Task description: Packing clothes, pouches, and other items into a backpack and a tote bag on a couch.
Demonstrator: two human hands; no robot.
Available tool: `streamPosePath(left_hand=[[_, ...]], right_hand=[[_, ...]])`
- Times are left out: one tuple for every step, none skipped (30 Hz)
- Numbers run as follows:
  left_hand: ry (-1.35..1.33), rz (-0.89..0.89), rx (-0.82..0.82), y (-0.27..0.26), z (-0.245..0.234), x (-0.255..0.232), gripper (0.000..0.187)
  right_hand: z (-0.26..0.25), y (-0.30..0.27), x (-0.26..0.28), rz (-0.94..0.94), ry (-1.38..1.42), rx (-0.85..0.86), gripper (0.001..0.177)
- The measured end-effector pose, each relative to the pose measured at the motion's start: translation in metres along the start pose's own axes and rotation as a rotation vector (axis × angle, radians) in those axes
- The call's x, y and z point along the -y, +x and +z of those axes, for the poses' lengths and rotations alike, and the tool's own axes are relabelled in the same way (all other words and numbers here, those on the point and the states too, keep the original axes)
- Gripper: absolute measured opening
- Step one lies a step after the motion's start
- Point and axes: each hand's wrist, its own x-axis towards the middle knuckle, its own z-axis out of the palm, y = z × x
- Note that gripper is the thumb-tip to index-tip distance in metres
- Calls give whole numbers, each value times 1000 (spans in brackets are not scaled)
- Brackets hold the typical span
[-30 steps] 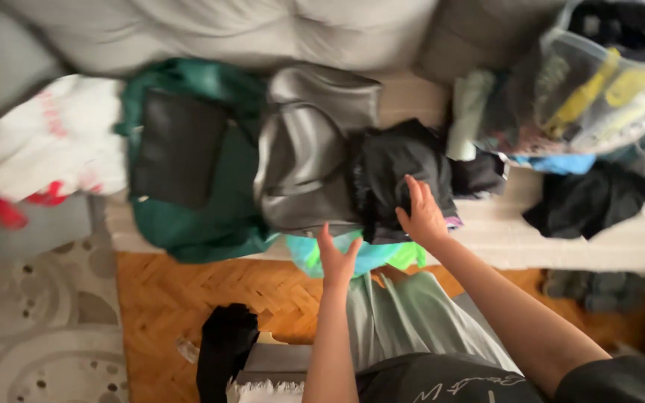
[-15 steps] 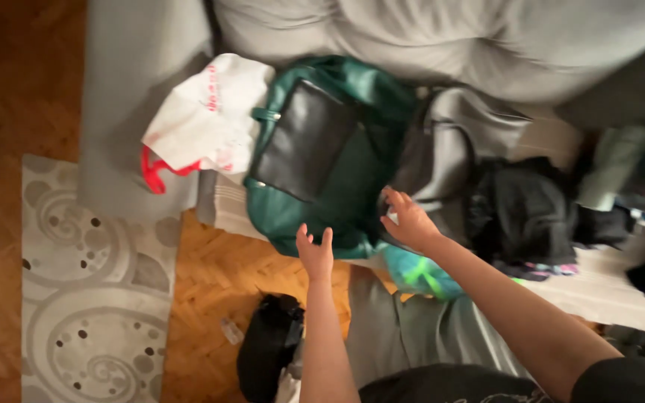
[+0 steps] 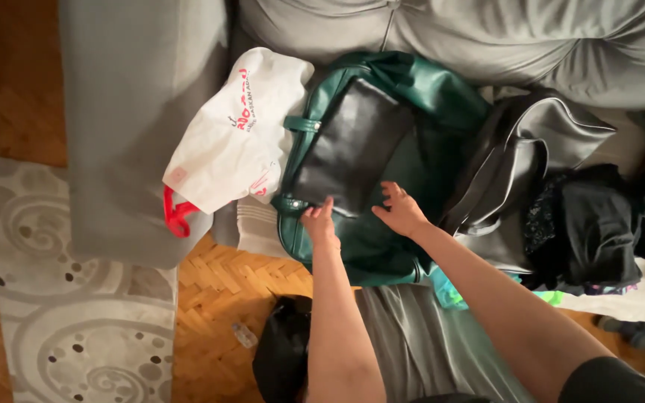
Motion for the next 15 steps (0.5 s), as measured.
streamPosePath(left_hand=[[-2, -6, 2, -24, 7, -23, 70], [61, 112, 128, -46, 14, -50, 54], [125, 230, 253, -69, 21, -77, 43], [121, 233, 249, -83, 25, -95, 43], [324, 567, 169, -99, 29, -114, 38], [528, 899, 81, -115, 33, -133, 36], [525, 903, 75, -135, 26, -162, 36], [553, 798, 80, -155, 21, -193, 36], [579, 694, 87, -175, 15, -223, 36], [572, 702, 77, -168, 2, -234, 36], [540, 646, -4, -161, -11, -245, 37], [510, 582, -82, -156, -26, -253, 39], [507, 583, -90, -158, -37, -280, 39], [195, 673, -80, -159, -47, -305, 41], [-119, 756, -69, -160, -57, -330, 49]], right_hand=[[2, 2, -3, 4, -5, 0, 73], [3, 8, -3, -3, -4, -37, 72], [4, 13, -3, -11, -3, -74, 71], [7, 17, -8, -17, -4, -72, 71], [9, 21, -12, -15, 9, -107, 62], [11, 24, -16, -15, 24, -143, 54], [11, 23, -11, -22, 24, -141, 54], [10, 26, -5, -47, 47, -161, 45], [8, 29, 2, -73, 70, -180, 37], [4, 29, 22, -87, 70, -178, 37], [0, 30, 42, -100, 67, -156, 37], [-3, 26, 59, -106, 63, -132, 37], [-6, 22, 83, -112, 62, -127, 37], [-9, 18, 105, -123, 8, -89, 41], [-12, 16, 126, -134, -46, -52, 45]])
